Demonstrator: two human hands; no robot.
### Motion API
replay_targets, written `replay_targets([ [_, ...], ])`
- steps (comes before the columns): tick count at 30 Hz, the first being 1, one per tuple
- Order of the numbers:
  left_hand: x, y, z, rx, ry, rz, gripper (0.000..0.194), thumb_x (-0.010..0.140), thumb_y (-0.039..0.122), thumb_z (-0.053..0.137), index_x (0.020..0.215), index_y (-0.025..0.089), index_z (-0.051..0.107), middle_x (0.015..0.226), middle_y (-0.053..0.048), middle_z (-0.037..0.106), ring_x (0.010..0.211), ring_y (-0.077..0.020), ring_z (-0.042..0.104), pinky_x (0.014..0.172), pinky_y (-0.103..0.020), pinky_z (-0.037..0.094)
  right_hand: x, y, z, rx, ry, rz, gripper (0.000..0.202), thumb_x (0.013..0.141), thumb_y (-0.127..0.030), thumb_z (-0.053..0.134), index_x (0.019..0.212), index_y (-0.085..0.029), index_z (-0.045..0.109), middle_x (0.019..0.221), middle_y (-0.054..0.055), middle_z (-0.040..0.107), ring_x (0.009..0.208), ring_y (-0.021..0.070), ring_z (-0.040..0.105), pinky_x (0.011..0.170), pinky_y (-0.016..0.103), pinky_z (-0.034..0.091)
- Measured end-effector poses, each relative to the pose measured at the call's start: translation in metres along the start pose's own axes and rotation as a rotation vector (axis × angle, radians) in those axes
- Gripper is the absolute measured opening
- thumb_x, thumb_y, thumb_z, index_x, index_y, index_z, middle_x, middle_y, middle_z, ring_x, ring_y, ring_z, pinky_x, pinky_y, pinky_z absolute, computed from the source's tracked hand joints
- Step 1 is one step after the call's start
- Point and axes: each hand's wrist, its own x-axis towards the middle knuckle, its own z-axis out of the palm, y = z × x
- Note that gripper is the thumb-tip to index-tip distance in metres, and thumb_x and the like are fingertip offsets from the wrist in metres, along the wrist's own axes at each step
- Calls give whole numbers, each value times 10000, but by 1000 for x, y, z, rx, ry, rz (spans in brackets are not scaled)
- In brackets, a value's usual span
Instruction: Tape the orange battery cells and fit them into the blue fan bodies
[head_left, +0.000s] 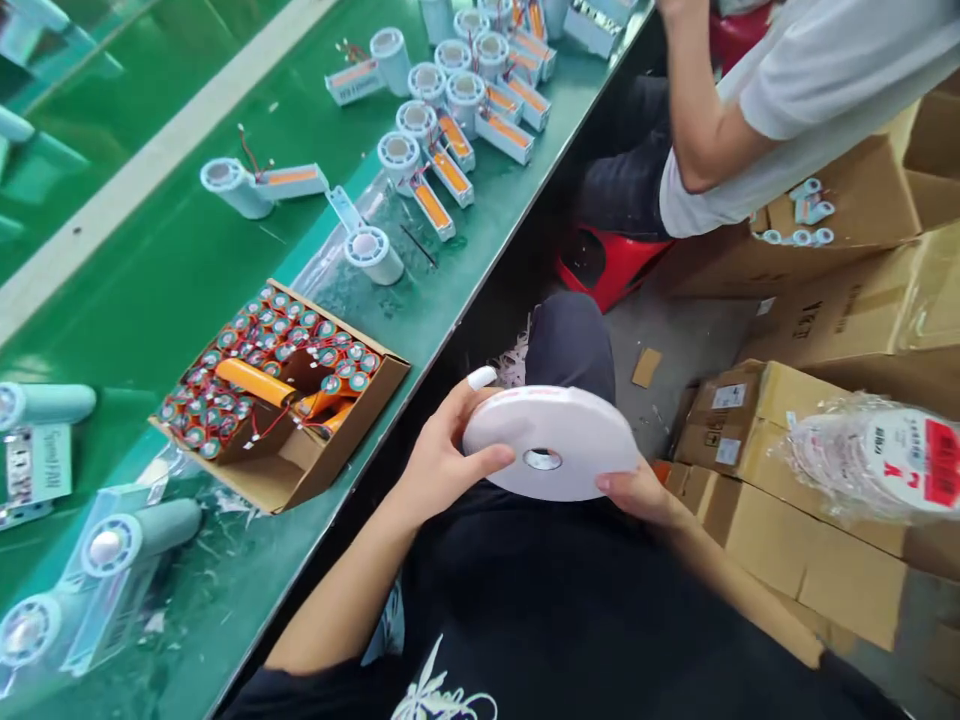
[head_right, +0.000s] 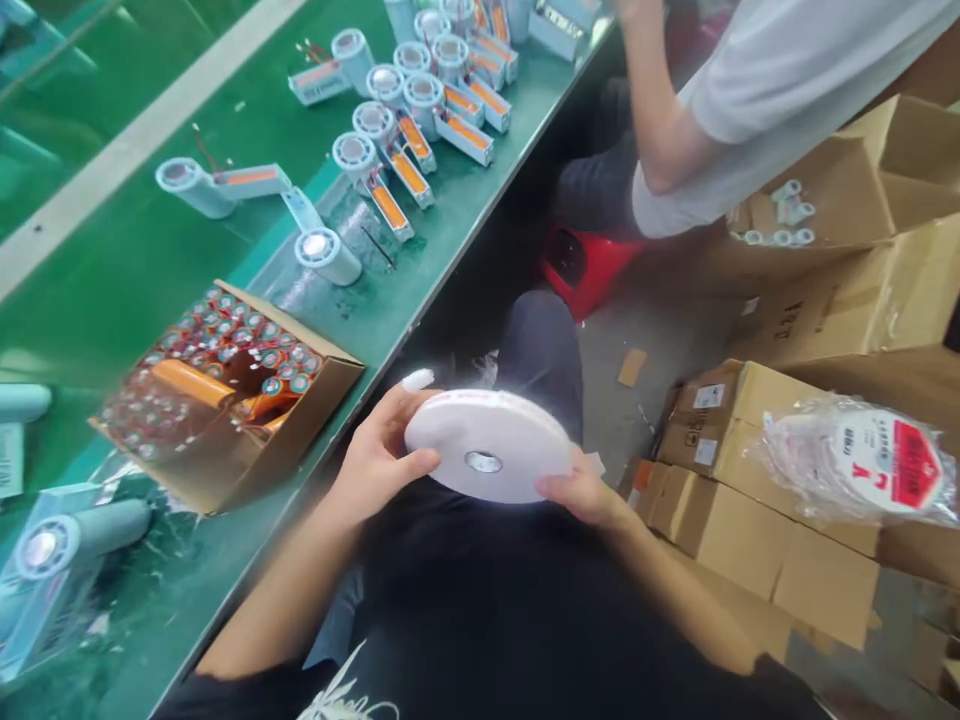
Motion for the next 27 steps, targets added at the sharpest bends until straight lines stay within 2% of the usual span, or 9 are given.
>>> replay_targets([
  [3, -13, 4, -12, 240, 34, 40, 513, 848, 494, 833, 1271, 231, 709, 1096, -64, 768, 956, -211, 724, 874, -303, 569, 20, -20, -4, -261, -292, -29, 596, 902, -518, 730, 1420, -247, 618, 1330, 103, 693, 1205, 316, 663, 1028, 459, 563],
  [4, -18, 7, -14, 326, 32, 67, 401, 867, 476, 817, 1169, 220, 745, 1018, -47, 771, 883, -189, 717, 824, -284, 558, 28, -28, -5, -357, -342, -56, 616, 899, -475, 759, 1453, -266, 589, 1409, 95, 642, 1262, 308, 626, 1067, 446, 537],
  [6, -26, 12, -17, 487, 19, 103, 275, 915, 465, 766, 1018, 210, 758, 909, -30, 753, 779, -158, 688, 722, -264, 519, 42, -46, -1, -493, -312, -153, 717, 851, -436, 836, 1489, -298, 541, 1440, 86, 590, 1276, 290, 595, 1066, 414, 527],
  [7, -29, 14, -17, 563, 9, 107, 257, 936, 463, 739, 981, 211, 751, 883, -27, 744, 748, -149, 675, 682, -262, 494, 48, -55, 3, -539, -258, -222, 709, 834, -420, 859, 1463, -302, 556, 1378, 81, 611, 1214, 274, 615, 1021, 391, 543],
  [9, -35, 15, -17, 692, -9, 90, 256, 972, 473, 682, 959, 224, 741, 861, -22, 733, 716, -140, 659, 631, -267, 450, 57, -73, 13, -648, -195, -359, 460, 878, -355, 824, 1298, -287, 649, 1169, 56, 665, 1012, 225, 652, 879, 343, 561],
  [12, -42, 10, -17, 807, -13, 44, 291, 991, 527, 631, 952, 255, 729, 836, -8, 721, 700, -143, 650, 601, -279, 409, 64, -91, 31, -924, -288, -453, 31, 973, -224, 667, 973, -247, 689, 915, 23, 670, 786, 173, 623, 707, 310, 509],
  [17, -43, -5, -13, 907, -46, -61, 220, 957, 471, 678, 895, 260, 689, 807, 16, 703, 690, -159, 642, 577, -295, 361, 69, -87, 47, -1214, -378, -452, 171, 990, -212, 595, 832, -228, 660, 832, 25, 665, 725, 171, 609, 648, 311, 473],
  [21, -38, -8, -8, 868, -76, -57, 183, 980, 443, 652, 978, 264, 693, 954, 7, 743, 823, -180, 689, 641, -292, 413, 70, -76, 48, -1232, -380, -444, 204, 1001, -199, 557, 838, -227, 677, 844, 31, 691, 745, 182, 645, 678, 318, 511],
  [27, -31, -7, -6, 869, -123, -99, 187, 963, 364, 623, 825, 246, 666, 839, -7, 718, 741, -182, 651, 584, -297, 344, 71, -75, 49, -1211, -370, -425, 181, 956, -177, 594, 800, -232, 667, 808, 15, 700, 716, 177, 658, 656, 310, 504],
])
